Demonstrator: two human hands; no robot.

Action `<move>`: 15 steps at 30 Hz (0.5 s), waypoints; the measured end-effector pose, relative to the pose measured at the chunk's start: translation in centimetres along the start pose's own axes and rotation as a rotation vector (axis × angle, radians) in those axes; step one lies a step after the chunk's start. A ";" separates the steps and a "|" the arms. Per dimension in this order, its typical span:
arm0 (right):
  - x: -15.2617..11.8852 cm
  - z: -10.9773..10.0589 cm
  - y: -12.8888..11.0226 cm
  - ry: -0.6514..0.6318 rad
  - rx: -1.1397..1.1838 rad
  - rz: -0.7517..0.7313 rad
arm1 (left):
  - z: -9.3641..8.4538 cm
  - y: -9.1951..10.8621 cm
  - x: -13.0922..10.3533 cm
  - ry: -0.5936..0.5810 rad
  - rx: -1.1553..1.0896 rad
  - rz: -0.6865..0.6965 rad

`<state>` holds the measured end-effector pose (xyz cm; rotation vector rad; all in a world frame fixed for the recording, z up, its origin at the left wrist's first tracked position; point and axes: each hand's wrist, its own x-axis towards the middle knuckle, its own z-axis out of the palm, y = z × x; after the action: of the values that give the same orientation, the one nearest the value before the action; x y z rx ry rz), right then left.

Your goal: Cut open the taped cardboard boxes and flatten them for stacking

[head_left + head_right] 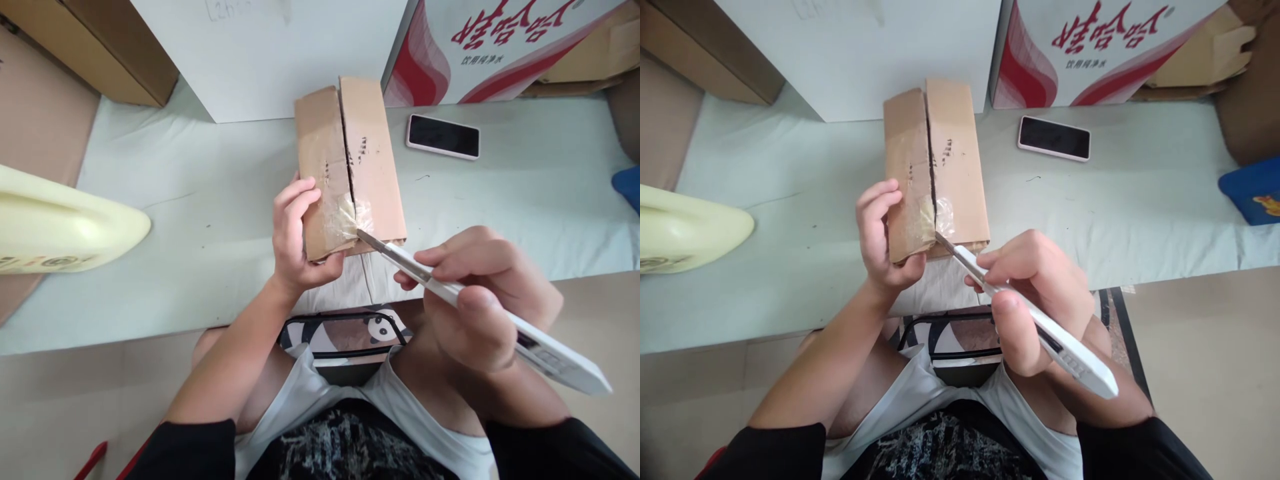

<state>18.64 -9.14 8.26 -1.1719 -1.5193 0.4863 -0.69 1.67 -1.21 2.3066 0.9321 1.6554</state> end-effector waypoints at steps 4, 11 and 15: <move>0.0 0.0 0.0 0.086 0.057 -0.043 | -0.2 -0.1 0.1 -0.016 -0.033 0.043; 0.3 -0.2 0.3 0.077 0.063 -0.040 | -0.2 -0.5 -0.2 -0.033 -0.053 0.006; 0.1 -0.3 -0.2 0.129 0.048 -0.013 | -0.1 -0.5 -0.1 -0.035 -0.036 0.025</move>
<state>18.81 -9.22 8.61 -1.1338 -1.3967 0.4277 -0.98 1.97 -1.50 2.3246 0.8625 1.6225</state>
